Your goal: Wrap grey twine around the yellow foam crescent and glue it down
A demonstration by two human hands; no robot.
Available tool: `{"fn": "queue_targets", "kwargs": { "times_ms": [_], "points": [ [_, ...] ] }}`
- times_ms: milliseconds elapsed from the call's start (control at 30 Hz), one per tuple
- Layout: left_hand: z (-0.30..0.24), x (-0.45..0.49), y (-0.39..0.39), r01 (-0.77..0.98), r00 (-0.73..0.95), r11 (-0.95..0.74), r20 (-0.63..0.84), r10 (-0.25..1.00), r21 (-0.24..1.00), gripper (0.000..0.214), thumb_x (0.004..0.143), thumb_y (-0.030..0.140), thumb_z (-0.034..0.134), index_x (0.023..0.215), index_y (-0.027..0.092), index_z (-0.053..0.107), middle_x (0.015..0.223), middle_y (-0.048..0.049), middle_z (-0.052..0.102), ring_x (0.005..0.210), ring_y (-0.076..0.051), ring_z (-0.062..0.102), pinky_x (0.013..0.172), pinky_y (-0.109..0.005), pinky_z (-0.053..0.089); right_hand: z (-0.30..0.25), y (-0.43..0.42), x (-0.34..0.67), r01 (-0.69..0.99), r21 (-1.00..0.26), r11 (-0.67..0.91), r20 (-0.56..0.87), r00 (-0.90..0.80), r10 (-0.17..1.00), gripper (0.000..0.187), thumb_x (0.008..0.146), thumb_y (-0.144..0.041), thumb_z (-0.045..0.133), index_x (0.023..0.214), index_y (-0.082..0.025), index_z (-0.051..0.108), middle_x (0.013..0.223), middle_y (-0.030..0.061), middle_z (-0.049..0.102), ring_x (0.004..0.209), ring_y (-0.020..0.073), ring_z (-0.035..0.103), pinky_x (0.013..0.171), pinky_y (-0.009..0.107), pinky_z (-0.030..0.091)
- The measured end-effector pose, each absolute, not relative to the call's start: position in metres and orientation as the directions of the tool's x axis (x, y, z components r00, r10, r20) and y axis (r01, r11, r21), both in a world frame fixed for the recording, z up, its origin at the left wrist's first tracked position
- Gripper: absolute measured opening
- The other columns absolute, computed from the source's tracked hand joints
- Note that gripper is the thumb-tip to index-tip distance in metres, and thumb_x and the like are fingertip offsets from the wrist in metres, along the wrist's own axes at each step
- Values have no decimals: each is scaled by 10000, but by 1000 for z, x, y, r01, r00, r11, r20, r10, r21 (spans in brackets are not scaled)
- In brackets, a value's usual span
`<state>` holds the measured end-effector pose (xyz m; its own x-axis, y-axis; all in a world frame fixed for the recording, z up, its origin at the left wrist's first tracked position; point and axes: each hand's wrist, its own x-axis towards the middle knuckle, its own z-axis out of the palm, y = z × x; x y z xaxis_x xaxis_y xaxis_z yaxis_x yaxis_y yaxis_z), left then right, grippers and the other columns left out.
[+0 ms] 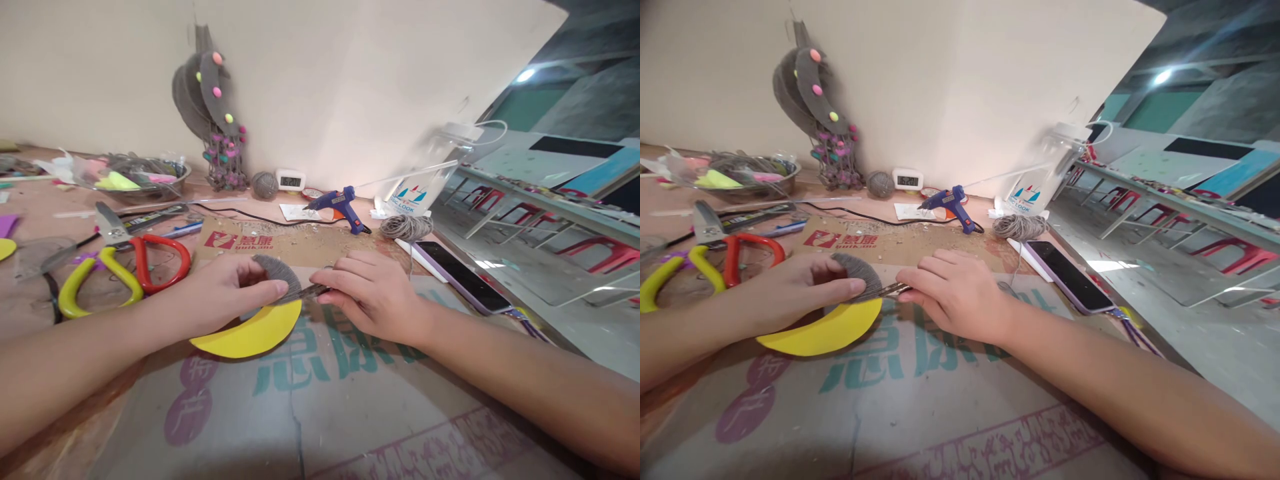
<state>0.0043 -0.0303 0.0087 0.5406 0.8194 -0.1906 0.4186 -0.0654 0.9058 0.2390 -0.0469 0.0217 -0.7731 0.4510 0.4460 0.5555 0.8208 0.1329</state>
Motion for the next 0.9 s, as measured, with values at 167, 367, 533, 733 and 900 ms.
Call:
{"fn": "queue_targets", "kwargs": {
  "times_ms": [167, 367, 533, 733, 900],
  "points": [
    [10, 3, -31, 418, 551, -31, -227, 803, 908, 351, 756, 505, 544, 658, 169, 561, 518, 53, 411, 422, -59, 304, 365, -171, 193, 20, -45, 240, 526, 106, 844, 457, -779, 429, 226, 890, -285, 466, 979, -131, 606, 705, 37, 576, 652, 139, 469, 605, 268, 340],
    [16, 6, -33, 381, 554, -22, -209, 806, 924, 289, 777, 424, 546, 634, 174, 546, 492, 63, 393, 398, -49, 273, 340, -153, 174, 19, -45, 240, 518, 125, 846, 475, -780, 407, 229, 892, -275, 465, 955, -116, 617, 680, 32, 569, 624, 126, 471, 582, 257, 337],
    [16, 7, -33, 396, 545, -27, -211, 812, 918, 284, 777, 430, 543, 646, 177, 558, 499, 57, 424, 401, -56, 309, 345, -154, 205, 18, -46, 240, 523, 110, 845, 480, -773, 415, 224, 891, -274, 466, 964, -123, 614, 688, 26, 567, 630, 124, 477, 582, 256, 340],
    [14, 8, -32, 376, 556, -63, -171, 813, 924, 271, 772, 437, 540, 700, 183, 604, 549, 44, 502, 443, -74, 398, 372, -164, 270, 17, -46, 241, 531, 60, 845, 523, -738, 426, 238, 882, -290, 484, 1007, -121, 596, 719, 38, 577, 646, 127, 488, 589, 255, 347],
    [13, 7, -32, 393, 560, -70, -178, 809, 917, 295, 779, 453, 524, 723, 175, 604, 575, 34, 514, 467, -81, 413, 392, -170, 279, 17, -48, 240, 545, 81, 835, 494, -750, 441, 250, 880, -304, 488, 1033, -135, 589, 720, 31, 570, 656, 130, 486, 598, 260, 340]
  ]
}}
